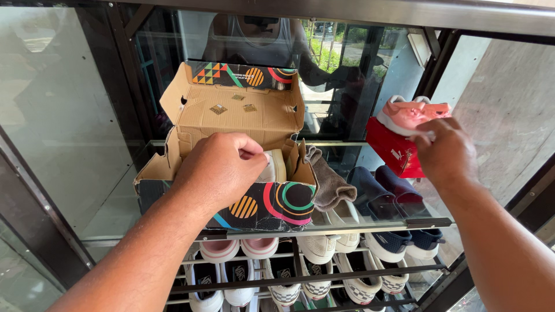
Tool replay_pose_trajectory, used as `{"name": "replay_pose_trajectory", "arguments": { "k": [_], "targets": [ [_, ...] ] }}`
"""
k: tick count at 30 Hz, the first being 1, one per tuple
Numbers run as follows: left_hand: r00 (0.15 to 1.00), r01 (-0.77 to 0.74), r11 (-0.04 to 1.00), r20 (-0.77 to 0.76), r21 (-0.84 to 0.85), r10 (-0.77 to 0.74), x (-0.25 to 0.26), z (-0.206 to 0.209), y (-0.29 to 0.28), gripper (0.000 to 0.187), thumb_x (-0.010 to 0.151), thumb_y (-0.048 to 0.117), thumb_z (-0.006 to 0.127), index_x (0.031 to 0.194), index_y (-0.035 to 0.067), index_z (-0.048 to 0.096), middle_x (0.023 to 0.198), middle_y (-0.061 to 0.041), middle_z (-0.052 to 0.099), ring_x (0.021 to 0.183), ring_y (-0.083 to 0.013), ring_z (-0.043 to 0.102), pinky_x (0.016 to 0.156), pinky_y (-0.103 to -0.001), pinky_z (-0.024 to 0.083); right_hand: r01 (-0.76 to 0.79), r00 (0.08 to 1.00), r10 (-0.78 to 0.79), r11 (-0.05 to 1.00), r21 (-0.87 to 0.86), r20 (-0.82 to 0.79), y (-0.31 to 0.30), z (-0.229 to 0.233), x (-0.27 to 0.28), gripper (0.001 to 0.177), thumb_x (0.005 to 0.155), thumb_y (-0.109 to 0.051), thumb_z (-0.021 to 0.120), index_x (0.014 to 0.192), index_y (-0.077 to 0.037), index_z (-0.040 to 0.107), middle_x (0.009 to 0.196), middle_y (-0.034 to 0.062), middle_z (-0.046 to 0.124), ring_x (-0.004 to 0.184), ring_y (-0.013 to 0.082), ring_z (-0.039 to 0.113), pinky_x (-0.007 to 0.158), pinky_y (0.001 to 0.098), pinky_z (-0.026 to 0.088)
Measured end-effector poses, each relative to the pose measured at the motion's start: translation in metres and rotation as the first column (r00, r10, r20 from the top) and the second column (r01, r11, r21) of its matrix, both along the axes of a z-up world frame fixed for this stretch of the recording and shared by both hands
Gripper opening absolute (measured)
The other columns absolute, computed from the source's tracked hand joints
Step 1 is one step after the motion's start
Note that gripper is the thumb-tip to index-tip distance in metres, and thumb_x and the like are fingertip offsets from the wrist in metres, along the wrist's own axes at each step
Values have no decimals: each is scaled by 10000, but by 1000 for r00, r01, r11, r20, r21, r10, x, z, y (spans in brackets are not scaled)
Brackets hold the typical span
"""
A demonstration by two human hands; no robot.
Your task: The person cleans toddler shoes on a multi-tiered display rack using a cloth towel to wipe the outsoles and uppers, and then sorts and places the shoes into matching product boxes.
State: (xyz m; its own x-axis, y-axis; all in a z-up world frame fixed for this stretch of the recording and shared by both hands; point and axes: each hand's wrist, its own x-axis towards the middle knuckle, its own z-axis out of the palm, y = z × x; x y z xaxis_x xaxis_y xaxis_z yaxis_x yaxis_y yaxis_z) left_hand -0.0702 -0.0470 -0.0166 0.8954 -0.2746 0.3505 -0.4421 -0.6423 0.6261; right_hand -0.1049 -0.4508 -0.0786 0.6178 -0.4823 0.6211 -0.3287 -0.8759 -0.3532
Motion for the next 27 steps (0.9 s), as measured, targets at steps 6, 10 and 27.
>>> {"name": "replay_pose_trajectory", "arguments": {
  "k": [6,10,27],
  "targets": [
    [998,14,992,64,-126,-6,9,-8,5,227,827,264,739,995,124,798,876,-78,803,817,-187,782,755,-320,588,-128,942,152,987,-99,301,40,15,-26,175,1033,-175,712,1152,-46,719,1281,141,643,1003,292,681,876,411,529],
    [983,116,955,169,-274,-71,17,-12,11,259,836,230,743,1042,75,769,924,-59,807,812,-160,773,736,-305,599,-273,873,255,962,-16,417,78,31,-43,150,1056,-156,697,1147,-36,693,1237,127,653,1022,193,686,861,312,546],
    [947,199,979,266,-44,-180,-22,47,81,697,685,306,873,1315,116,641,1154,-99,777,1029,-187,758,877,-344,579,-857,322,841,63,512,435,206,91,48,269,1053,-124,520,1274,3,604,1247,66,631,1181,141,631,1071,330,488]
  ]
}}
